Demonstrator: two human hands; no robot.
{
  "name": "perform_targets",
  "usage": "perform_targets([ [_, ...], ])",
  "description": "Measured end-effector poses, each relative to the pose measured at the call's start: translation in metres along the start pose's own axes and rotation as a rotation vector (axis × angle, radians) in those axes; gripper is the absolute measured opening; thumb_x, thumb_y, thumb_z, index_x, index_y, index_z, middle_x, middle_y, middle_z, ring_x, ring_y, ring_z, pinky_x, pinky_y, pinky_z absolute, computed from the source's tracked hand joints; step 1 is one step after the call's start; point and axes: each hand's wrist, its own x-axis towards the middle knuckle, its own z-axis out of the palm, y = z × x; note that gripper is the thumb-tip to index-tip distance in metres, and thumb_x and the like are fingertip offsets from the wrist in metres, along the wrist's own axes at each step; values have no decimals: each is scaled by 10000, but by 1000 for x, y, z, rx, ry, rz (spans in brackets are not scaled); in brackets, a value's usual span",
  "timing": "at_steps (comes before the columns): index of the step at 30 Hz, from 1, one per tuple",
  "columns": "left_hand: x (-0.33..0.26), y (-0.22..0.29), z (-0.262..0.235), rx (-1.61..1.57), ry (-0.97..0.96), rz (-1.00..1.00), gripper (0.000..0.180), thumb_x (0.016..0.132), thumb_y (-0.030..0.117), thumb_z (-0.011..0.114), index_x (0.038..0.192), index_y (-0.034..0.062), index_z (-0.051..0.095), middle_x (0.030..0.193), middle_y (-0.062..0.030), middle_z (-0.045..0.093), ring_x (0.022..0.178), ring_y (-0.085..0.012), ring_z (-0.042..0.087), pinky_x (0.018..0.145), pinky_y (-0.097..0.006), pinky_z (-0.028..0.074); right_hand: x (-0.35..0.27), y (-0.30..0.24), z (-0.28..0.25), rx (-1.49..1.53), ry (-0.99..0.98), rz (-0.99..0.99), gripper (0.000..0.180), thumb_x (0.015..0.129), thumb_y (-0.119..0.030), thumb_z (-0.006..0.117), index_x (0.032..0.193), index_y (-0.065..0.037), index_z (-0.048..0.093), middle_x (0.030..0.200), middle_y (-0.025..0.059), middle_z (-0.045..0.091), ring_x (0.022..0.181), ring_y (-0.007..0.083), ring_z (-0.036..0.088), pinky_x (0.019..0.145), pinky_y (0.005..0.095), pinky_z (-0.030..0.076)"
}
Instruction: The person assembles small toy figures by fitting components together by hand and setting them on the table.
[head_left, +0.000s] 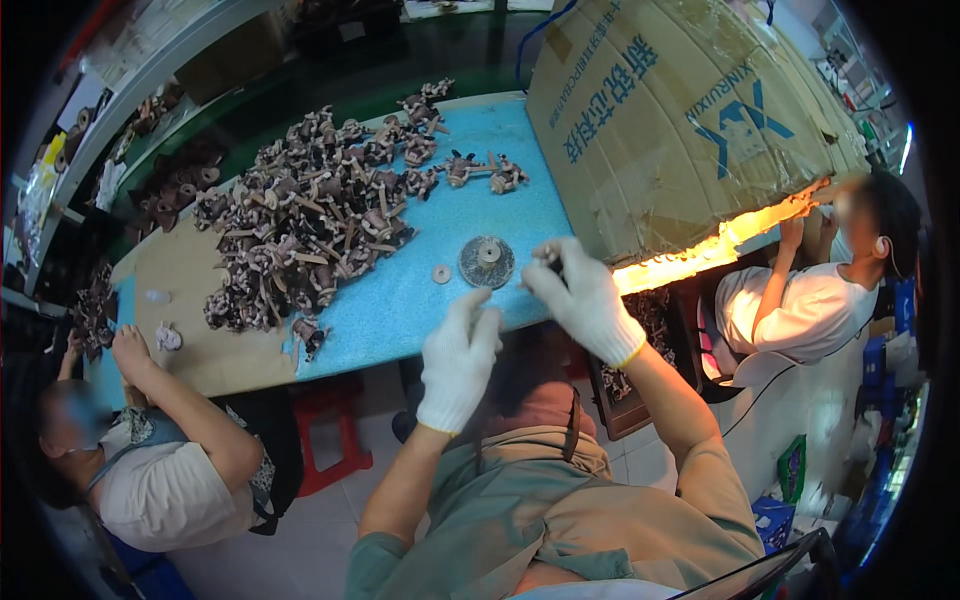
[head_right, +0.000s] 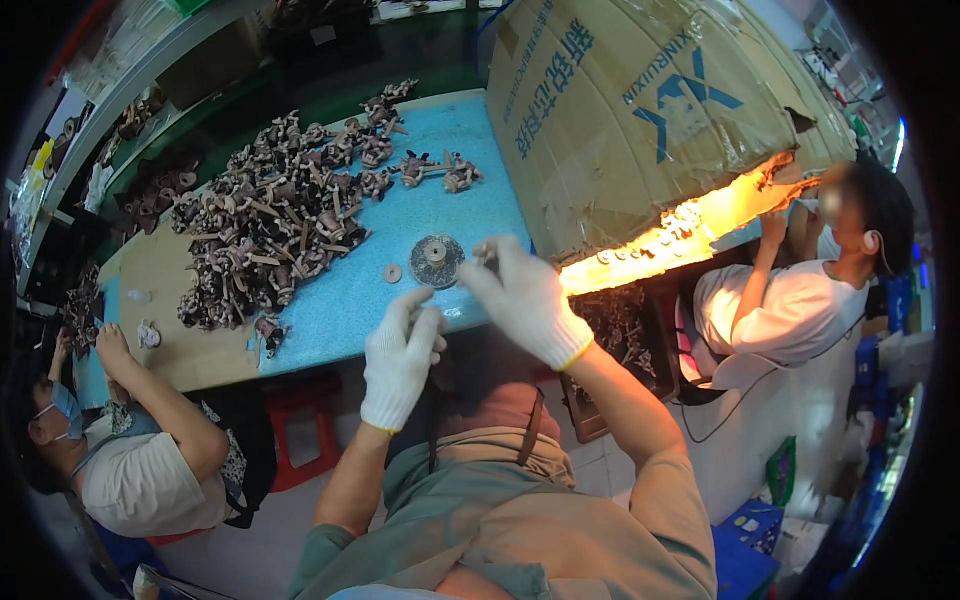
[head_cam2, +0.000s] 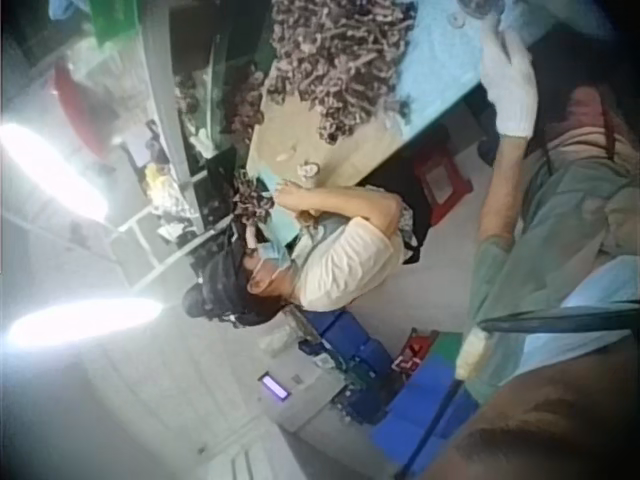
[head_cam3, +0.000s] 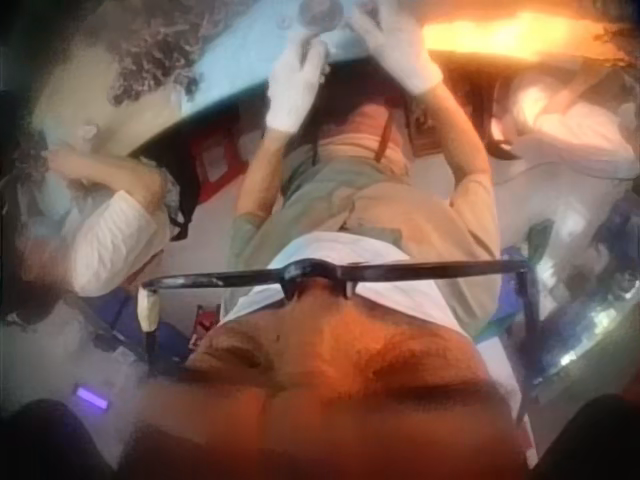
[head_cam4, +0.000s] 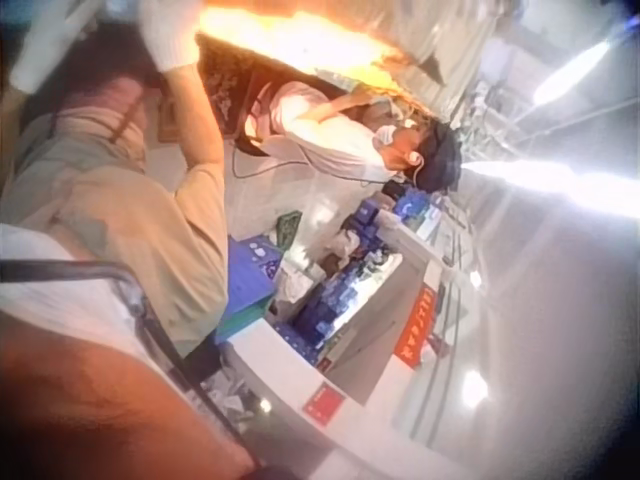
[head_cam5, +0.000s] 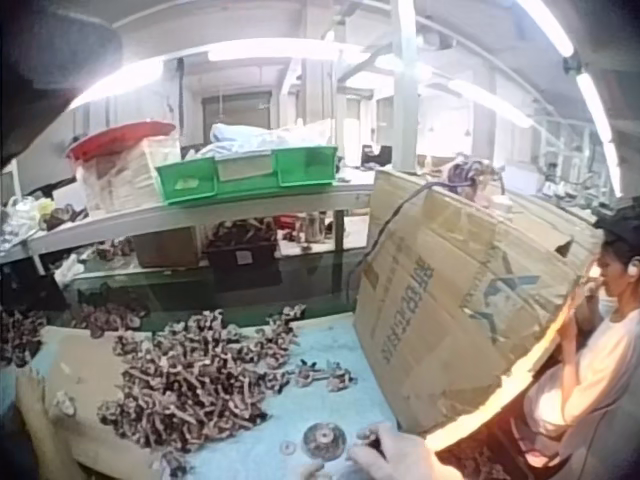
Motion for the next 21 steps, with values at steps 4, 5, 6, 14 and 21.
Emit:
perform_targets([
  [4,39,-1,0,278,176,126,545,1026,288,703,1510,84,559,1074,-176,772,912,-362,745,869,-448,577,32,-12,13,-147,40,-58,498,1024,-452,679,1254,-16,612,1101,241,751,1029,436,744,902,508,584],
  [5,45,6,-1,353,147,84,538,1026,307,696,1501,93,564,1080,-174,774,938,-372,745,874,-459,577,37,-12,17,-251,47,-82,502,1030,-462,663,1251,-14,612,1096,246,752,1019,445,742,899,516,583],
  [6,48,11,-1,425,123,40,531,1026,326,689,1492,103,568,1085,-171,776,963,-381,746,880,-470,577,42,-13,21,-255,42,-87,502,1030,-462,663,1251,-14,612,1096,246,752,1019,445,742,899,516,583],
  [14,60,-7,-7,377,132,65,523,1031,311,696,1467,34,610,995,-150,749,867,-267,749,828,-367,594,63,-53,29,-749,-241,-168,408,1068,-393,602,1177,-1,619,996,245,752,861,422,771,721,538,614],
  [21,91,21,1,-68,208,398,379,1093,229,598,1382,-13,645,1264,-141,722,1184,-208,665,1021,-332,522,63,-42,38,-971,-178,-367,247,982,-222,649,1129,-24,662,930,177,731,823,337,790,624,459,625],
])
